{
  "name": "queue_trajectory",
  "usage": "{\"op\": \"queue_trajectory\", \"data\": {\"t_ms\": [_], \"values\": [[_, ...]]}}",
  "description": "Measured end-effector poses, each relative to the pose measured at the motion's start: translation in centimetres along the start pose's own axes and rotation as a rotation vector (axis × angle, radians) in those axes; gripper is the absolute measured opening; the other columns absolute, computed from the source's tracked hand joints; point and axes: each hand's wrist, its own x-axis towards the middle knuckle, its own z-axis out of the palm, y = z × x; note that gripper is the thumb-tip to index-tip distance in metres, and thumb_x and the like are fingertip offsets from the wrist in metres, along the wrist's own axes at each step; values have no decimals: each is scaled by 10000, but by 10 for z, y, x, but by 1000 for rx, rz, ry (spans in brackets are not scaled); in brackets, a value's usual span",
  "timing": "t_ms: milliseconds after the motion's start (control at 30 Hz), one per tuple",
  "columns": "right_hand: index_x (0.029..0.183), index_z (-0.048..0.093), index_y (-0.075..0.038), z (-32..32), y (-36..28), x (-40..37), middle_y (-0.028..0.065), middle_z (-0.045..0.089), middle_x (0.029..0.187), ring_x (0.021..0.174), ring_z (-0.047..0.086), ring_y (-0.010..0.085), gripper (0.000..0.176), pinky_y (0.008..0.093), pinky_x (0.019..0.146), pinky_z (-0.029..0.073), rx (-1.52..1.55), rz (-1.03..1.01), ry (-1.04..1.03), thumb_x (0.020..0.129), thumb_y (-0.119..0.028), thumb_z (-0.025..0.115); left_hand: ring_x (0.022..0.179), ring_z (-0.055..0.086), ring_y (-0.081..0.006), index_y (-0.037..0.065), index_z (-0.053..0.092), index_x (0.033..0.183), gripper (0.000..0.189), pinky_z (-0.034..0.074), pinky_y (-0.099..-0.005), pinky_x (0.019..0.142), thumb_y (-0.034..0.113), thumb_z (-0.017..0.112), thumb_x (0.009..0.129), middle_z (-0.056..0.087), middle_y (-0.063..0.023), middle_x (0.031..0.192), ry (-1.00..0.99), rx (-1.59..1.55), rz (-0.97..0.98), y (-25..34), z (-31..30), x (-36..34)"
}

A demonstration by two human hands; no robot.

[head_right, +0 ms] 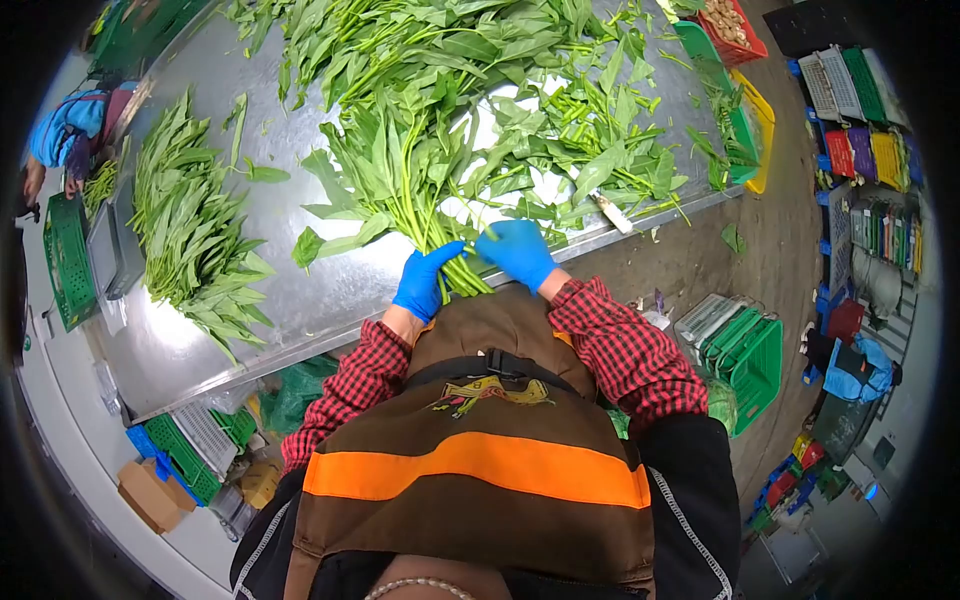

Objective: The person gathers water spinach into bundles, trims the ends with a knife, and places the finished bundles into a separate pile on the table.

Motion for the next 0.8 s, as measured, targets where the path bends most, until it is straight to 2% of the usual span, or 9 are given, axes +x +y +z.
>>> {"op": "queue_trajectory", "data": {"t_ms": [133, 200, 233, 333, 367, 433, 700, 767, 800], "values": [[947, 657, -35, -32, 29, 20, 173, 644, 745, 575, 605, 214, 257, 355, 601, 480, 555, 49, 172, 841, -264, 608, 791, 627, -179, 19, 624, 1053, 267, 519, -313, 702, 136, 662, 816, 659, -76, 898, 36, -53, -37, 1, -12, -4], [961, 629, -20, -50, 22, 14, 175, 648, 775, 645, 622, 267, 282, 360, 626, 483, -383, -479, 628, 906, -284, 546, 820, 636, -202, 14, 637, 1042, 274, 532, -347, 739, 199, 635, 840, 662, -80, 916, -59, -128, -104, 0, -19, -6], [961, 629, -20, -51, 17, 11, 175, 648, 775, 645, 622, 267, 282, 360, 626, 483, -387, -476, 634, 906, -284, 546, 820, 636, -202, 14, 637, 1042, 274, 532, -347, 739, 199, 635, 840, 662, -80, 916, -66, -125, -106, 1, -19, -5], [958, 627, -33, -38, -14, 0, 185, 636, 852, 772, 622, 358, 300, 444, 679, 487, 206, 95, 265, 889, -317, 557, 909, 623, -219, 9, 617, 1066, 294, 513, -371, 828, 182, 640, 830, 655, -103, 986, -85, -123, -93, 3, -22, -7], [958, 627, -33, -27, -13, -2, 185, 636, 852, 772, 622, 358, 300, 444, 679, 487, 207, 94, 265, 889, -317, 557, 909, 623, -219, 9, 617, 1066, 294, 513, -371, 828, 182, 640, 830, 655, -103, 986, -85, -121, -93, 4, -25, -8], [931, 647, -62, -6, -5, -4, 159, 644, 876, 808, 630, 340, 324, 453, 706, 494, -469, -41, 127, 820, -364, 612, 942, 615, -231, 4, 588, 1101, 322, 511, -384, 845, 148, 642, 818, 647, -109, 1016, -45, -159, -101, 4, -30, -9], [862, 637, -77, 2, -11, 12, 120, 628, 875, 826, 620, 288, 306, 408, 710, 484, -696, -143, -147, 807, -378, 635, 921, 620, -239, -9, 525, 1169, 359, 513, -371, 838, 76, 601, 828, 633, -124, 978, -18, -224, -92, 17, -32, -24], [916, 625, -60, -27, -39, 2, 66, 614, 863, 775, 593, 188, 262, 332, 704, 474, 95, -120, -269, 885, -315, 578, 949, 615, -252, -6, 495, 1199, 389, 501, -373, 870, 56, 597, 829, 624, -136, 1013, -119, -253, 260, 31, -30, -41], [949, 620, -52, -41, -47, -10, 41, 594, 847, 760, 566, 154, 258, 303, 699, 461, 409, -98, -110, 918, -297, 542, 960, 611, -256, -7, 479, 1211, 409, 491, -379, 892, 60, 608, 829, 619, -143, 1017, -50, -231, 337, 38, -31, -47]]}}
